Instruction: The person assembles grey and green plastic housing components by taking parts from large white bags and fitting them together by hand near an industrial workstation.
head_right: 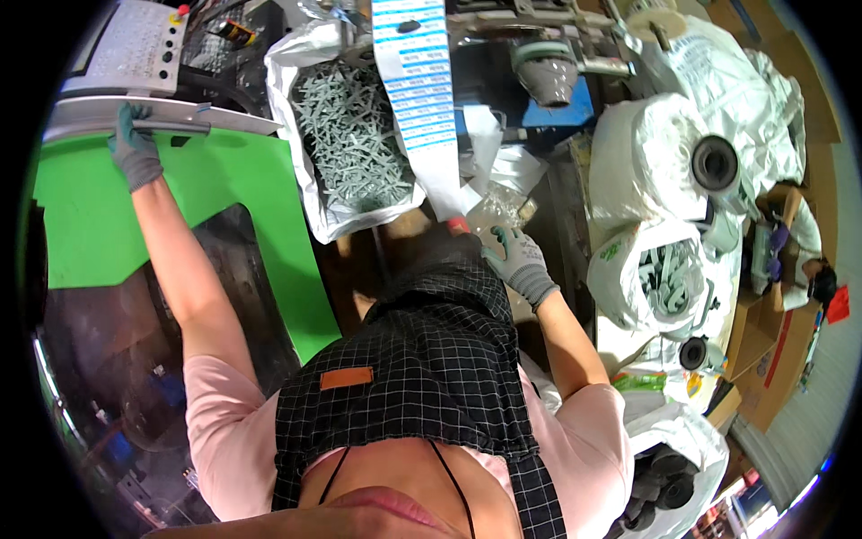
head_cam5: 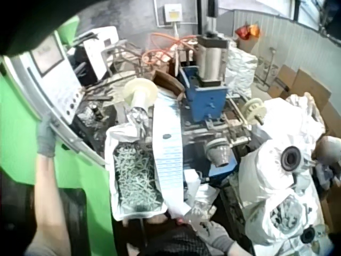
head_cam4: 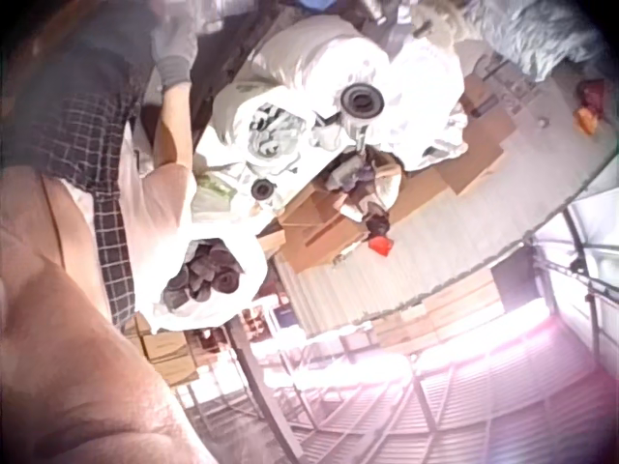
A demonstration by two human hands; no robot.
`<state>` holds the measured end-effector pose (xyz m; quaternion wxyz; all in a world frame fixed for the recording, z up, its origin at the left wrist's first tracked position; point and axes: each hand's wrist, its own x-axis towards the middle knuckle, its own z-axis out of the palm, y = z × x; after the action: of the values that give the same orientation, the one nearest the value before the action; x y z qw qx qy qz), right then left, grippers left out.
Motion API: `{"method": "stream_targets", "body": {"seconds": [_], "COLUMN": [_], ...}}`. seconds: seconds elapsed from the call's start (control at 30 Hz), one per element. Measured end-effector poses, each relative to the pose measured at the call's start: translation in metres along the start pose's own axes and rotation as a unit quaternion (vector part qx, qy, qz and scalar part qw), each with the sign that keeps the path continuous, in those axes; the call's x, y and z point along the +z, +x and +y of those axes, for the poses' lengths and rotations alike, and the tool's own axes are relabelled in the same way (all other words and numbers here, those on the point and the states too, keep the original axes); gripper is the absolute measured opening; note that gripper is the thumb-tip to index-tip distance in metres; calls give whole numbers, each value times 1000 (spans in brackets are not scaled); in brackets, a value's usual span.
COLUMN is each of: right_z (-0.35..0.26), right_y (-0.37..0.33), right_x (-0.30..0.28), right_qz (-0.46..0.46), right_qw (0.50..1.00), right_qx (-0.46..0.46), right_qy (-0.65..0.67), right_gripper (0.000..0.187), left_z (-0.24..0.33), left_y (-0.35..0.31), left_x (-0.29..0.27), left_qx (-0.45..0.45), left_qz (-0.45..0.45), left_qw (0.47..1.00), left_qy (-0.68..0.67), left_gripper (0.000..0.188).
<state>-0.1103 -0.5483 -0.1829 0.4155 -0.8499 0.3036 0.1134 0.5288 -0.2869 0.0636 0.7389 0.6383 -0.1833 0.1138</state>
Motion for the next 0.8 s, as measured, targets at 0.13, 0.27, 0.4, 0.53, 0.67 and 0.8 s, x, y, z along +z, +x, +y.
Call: {"method": "stream_targets", "body": {"seconds": [0.13,0.27,0.4,0.53,0.67,0.8], "right_z": [-30,-115,-179,-249,-268,-275], "right_y": [62,116,160,175,186,197], "right_x": [0,8,49,75,135,175], "right_qz": [-53,-179,-187,-239,-276,-330], "right_qw": [993,959,931,886,830,740], "right_qx": [-87,-203,-296,-371,-458,-556], "right_qy": [-65,-82,-99,-141,-156,-185], "right_gripper": [56,58,58,58,52,61], "left_z": [52,85,132,169,185,218], "left_y": [-88,-157,-231,-283,-330,-382], "left_x": [15,-31,-54,-82,-128,-151], "left_qx": [19,17,-60,-62,33,116], "left_qz": [35,-56,-44,-139,-215,-141], "left_qw": [999,998,997,987,966,976], "left_qy": [25,-7,-17,-42,-143,-120], "left_gripper": [20,26,27,37,32,31]}}
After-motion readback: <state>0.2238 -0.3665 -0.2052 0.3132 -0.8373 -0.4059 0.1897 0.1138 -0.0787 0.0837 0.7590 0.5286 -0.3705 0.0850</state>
